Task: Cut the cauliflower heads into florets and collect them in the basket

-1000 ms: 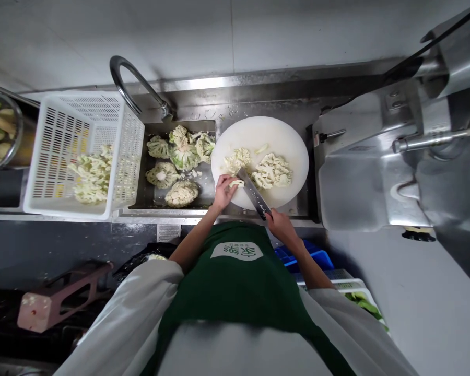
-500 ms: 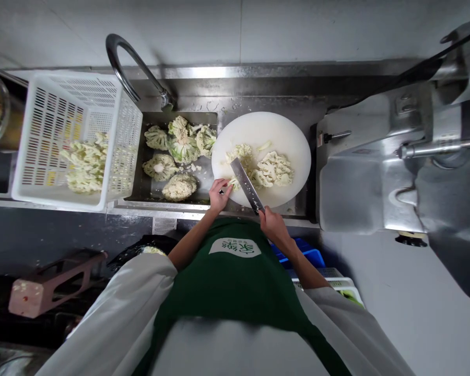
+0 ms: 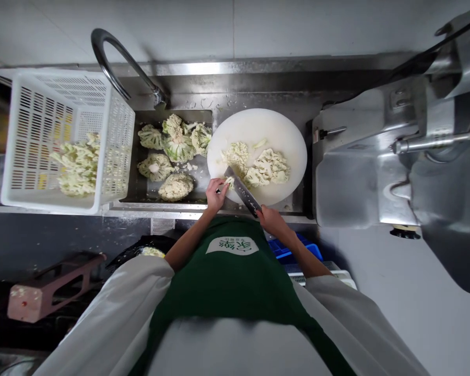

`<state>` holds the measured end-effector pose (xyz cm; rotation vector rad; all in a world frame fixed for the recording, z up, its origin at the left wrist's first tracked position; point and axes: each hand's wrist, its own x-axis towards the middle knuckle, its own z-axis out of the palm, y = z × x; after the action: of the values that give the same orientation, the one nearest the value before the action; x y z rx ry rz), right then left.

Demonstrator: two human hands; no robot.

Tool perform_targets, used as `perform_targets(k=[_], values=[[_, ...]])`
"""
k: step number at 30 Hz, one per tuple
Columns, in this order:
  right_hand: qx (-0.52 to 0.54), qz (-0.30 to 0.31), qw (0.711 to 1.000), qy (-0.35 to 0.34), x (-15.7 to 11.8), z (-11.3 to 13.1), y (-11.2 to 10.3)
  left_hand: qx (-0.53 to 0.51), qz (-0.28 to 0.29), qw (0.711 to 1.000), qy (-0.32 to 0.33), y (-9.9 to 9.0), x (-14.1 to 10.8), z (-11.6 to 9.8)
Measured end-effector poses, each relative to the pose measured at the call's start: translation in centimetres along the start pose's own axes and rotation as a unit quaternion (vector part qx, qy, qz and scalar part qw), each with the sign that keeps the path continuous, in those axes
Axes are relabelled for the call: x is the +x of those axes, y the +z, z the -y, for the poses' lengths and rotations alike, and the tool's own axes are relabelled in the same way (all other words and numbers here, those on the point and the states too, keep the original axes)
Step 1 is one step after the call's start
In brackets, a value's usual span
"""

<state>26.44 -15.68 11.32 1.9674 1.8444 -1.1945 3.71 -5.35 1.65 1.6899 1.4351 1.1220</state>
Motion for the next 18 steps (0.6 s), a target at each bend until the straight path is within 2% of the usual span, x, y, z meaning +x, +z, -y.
perform_targets(k=[4, 8, 12, 15, 18], values=[[0.016, -0.058, 0.998, 0.019, -1.2, -1.5, -1.3, 0.003, 0.012, 1.0, -0.002, 0.7, 0.7, -0.5], [0.052, -0.145, 0.983, 0.097, -3.0, -3.5, -2.2, 0.024, 0.038, 0.998, 0.041, 2.3, 2.0, -2.4], [0.108, -0.213, 0.957, 0.162, -3.9, -5.5, -1.7, 0.044, 0.124, 0.988, 0.076, 5.4, 5.6, -5.0], [0.158, -0.276, 0.933, 0.168, -4.1, -6.7, -0.4, 0.096, 0.199, 0.975, 0.03, 8.0, 9.8, -6.0], [0.203, -0.314, 0.912, 0.168, -4.4, -7.2, 0.9, 0.146, 0.311, 0.939, -0.016, 9.7, 13.2, -6.1]])
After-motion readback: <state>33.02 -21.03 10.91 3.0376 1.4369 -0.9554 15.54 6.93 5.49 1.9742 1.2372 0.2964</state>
